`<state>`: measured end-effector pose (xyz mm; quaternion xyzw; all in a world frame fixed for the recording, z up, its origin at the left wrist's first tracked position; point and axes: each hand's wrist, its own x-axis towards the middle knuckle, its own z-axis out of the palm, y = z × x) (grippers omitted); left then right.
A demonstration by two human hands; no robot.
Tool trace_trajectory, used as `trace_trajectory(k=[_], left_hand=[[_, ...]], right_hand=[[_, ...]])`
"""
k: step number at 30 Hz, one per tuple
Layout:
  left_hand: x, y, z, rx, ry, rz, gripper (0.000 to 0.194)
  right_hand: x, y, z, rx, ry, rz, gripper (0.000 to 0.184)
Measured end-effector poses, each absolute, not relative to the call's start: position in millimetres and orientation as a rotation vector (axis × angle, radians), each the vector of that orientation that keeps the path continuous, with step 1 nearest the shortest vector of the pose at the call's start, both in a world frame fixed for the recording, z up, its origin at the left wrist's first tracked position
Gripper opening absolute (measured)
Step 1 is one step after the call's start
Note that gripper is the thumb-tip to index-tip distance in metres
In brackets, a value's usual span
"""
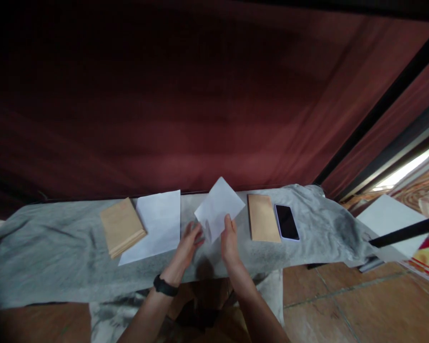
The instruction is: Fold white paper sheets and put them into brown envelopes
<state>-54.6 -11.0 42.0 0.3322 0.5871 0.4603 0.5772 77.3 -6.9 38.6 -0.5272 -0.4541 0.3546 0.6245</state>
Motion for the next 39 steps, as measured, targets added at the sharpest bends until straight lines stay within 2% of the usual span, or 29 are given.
trace_trajectory(k=[2,5,7,12,14,18,23,26,32,39], left_hand=[[-50.3,-16.6,24.8,0.774,1.278,1.045,0.065],[-49.7,-16.6,8.3,0.905,1.222,1.126,0.060],[-56.3,-11.1,2.9,1.039,1.274,1.169,0.065],[-79.2,1.2,-9.5,1.424,1.528,1.023,0.084],[-82.8,0.9,-15.3,1.549,1.631,0.950,0.085],[-82.9,-4.2,-19.8,1.724,1.782,0.811,0.080],[-78.2,-15.8,-9.4,1.923,1.968,0.577,0.061],[-61.0,-21.2,-4.7,2.117,2.056,0.590,0.057],[-16.1,-8.8,-19.1,2.344,1.762,0.465,0.058],[-29.2,2.0,-31.2,2.315,1.956,0.497,0.057]], right_hand=[[76.1,-9.7,28.3,-1.193,-0.948,0.920,0.063],[83.6,-16.9,3.6,-1.250,-0.831,1.008,0.053],[97.6,-21.3,-13.7,-1.327,-0.769,0.986,0.050],[139.1,-34.6,-41.8,-1.448,-0.895,0.763,0.073],[148.4,-43.0,-46.3,-1.520,-1.087,0.611,0.069],[155.6,-58.8,-48.0,-1.706,-1.432,0.313,0.048],[150.8,-56.0,-40.0,-1.775,-1.584,0.047,0.047],[135.1,-40.6,-32.3,-1.686,-1.716,0.061,0.046],[99.2,-3.6,-25.4,-1.719,-1.954,0.188,0.051],[110.0,4.4,-38.9,-1.811,-2.090,-0.033,0.050]])
